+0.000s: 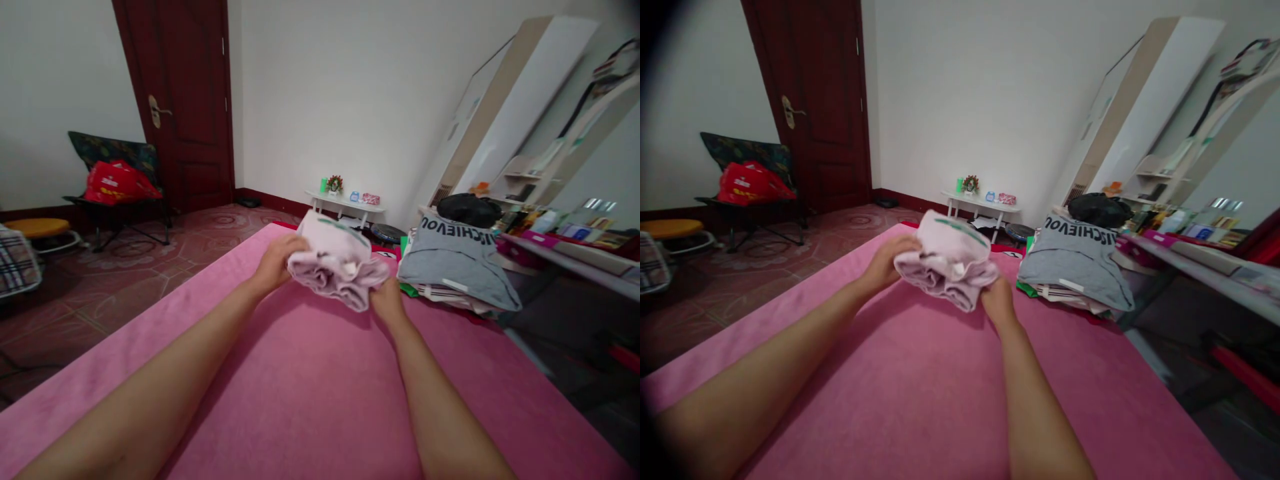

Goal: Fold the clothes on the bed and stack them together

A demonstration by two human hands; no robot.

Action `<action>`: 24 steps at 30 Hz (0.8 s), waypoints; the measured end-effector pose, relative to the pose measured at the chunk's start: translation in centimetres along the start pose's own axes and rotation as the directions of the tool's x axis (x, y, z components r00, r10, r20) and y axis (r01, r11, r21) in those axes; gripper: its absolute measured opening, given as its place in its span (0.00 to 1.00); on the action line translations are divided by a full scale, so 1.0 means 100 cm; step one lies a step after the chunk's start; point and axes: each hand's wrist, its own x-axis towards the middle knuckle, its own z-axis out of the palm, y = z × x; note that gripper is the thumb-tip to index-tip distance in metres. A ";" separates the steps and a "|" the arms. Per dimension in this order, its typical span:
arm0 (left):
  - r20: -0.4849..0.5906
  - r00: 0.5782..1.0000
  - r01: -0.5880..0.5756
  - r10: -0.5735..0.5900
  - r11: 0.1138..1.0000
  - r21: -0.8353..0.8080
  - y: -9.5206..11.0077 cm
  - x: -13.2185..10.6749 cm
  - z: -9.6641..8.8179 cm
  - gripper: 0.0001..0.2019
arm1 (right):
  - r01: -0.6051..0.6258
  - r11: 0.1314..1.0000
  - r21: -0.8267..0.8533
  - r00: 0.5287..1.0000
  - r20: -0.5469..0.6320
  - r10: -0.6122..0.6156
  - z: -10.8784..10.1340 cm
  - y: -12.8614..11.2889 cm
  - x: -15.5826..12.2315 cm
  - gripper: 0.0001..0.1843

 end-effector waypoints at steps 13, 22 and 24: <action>0.087 0.991 -0.114 0.103 0.985 0.133 0.032 0.004 0.020 0.20 | 0.176 0.915 -0.364 0.948 -0.187 -0.257 0.023 -0.035 0.003 0.22; 0.552 0.833 -0.131 0.014 0.976 0.174 -0.015 -0.024 0.037 0.33 | 0.033 0.943 -0.330 0.887 0.444 0.124 0.011 0.014 -0.007 0.39; 0.508 0.861 -0.102 0.002 0.980 0.169 -0.010 -0.017 0.031 0.28 | -0.016 0.941 -0.338 0.913 0.379 0.152 0.001 0.011 -0.001 0.34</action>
